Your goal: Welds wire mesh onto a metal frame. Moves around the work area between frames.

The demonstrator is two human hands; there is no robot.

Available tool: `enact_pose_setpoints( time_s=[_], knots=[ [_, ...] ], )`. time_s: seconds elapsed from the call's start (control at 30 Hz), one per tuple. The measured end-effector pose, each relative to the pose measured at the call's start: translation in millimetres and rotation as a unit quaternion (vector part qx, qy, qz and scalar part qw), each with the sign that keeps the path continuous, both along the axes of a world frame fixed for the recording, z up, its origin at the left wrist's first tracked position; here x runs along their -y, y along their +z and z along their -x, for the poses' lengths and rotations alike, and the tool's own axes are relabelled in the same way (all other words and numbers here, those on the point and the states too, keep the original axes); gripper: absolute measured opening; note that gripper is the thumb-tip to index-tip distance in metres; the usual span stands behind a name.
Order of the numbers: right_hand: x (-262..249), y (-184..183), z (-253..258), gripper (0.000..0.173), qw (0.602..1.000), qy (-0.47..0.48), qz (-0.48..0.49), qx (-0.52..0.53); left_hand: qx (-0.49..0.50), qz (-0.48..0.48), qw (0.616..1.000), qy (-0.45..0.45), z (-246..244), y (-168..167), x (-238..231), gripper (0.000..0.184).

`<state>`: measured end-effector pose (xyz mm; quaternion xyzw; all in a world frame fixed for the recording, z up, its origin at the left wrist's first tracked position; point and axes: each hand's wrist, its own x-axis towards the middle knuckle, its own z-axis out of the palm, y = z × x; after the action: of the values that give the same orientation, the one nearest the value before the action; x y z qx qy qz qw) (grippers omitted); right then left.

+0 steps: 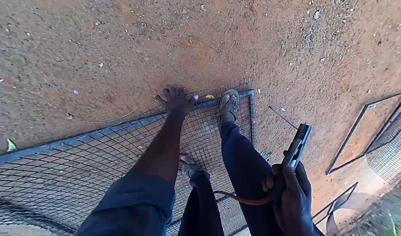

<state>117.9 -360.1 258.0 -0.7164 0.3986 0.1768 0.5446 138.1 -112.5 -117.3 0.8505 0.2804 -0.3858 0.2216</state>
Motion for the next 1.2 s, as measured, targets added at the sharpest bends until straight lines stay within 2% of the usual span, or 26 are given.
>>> enact_pose_setpoints(
  time_s=[0.13,0.23,0.37,0.4,0.47,0.53,0.6,0.67,0.73,0.8,0.93,1.2],
  knots=[
    [2.9,-0.2,-2.3,0.030,1.000,0.022,0.006,-0.005,0.111,0.001,0.994,0.023,20.3,53.8,14.9,0.064],
    [8.2,2.3,-0.2,0.030,0.998,0.063,0.008,-0.004,0.213,-0.010,0.976,0.030,49.3,113.8,34.1,0.061],
    [2.4,-5.6,3.5,0.031,0.995,0.098,0.000,-0.008,0.276,-0.138,0.942,0.129,105.0,174.6,20.9,0.053],
    [2.1,-6.4,4.2,0.031,0.995,0.101,-0.003,-0.007,0.282,-0.177,0.930,0.156,118.9,183.4,12.9,0.055],
    [1.8,-8.8,4.0,0.029,0.994,0.113,-0.008,-0.007,0.252,-0.250,0.909,0.218,144.2,191.2,-9.8,0.073],
    [0.1,-10.7,5.0,0.027,0.992,0.125,-0.006,-0.007,0.192,-0.311,0.884,0.291,164.1,180.1,-37.5,0.106],
    [-2.2,-13.8,8.0,0.026,0.990,0.142,-0.006,-0.003,0.136,-0.340,0.861,0.353,177.9,154.1,-63.7,0.138],
    [-3.7,-16.8,11.1,0.023,0.987,0.158,-0.006,-0.003,0.122,-0.325,0.848,0.400,182.8,128.2,-82.9,0.149],
    [-4.7,-18.4,12.0,0.024,0.985,0.174,-0.001,-0.006,0.137,-0.281,0.850,0.425,182.1,106.3,-93.5,0.143],
    [-6.2,-20.6,10.7,0.027,0.983,0.184,0.003,-0.009,0.154,-0.257,0.860,0.414,183.3,86.8,-101.6,0.135],
    [-10.4,-23.6,10.6,0.030,0.977,0.214,0.002,-0.010,0.177,-0.215,0.869,0.409,183.4,68.1,-113.3,0.122],
    [-10.9,-27.7,18.2,0.029,0.963,0.269,-0.007,-0.017,0.077,-0.184,0.894,0.402,159.7,26.8,-137.4,0.114]
  ],
)
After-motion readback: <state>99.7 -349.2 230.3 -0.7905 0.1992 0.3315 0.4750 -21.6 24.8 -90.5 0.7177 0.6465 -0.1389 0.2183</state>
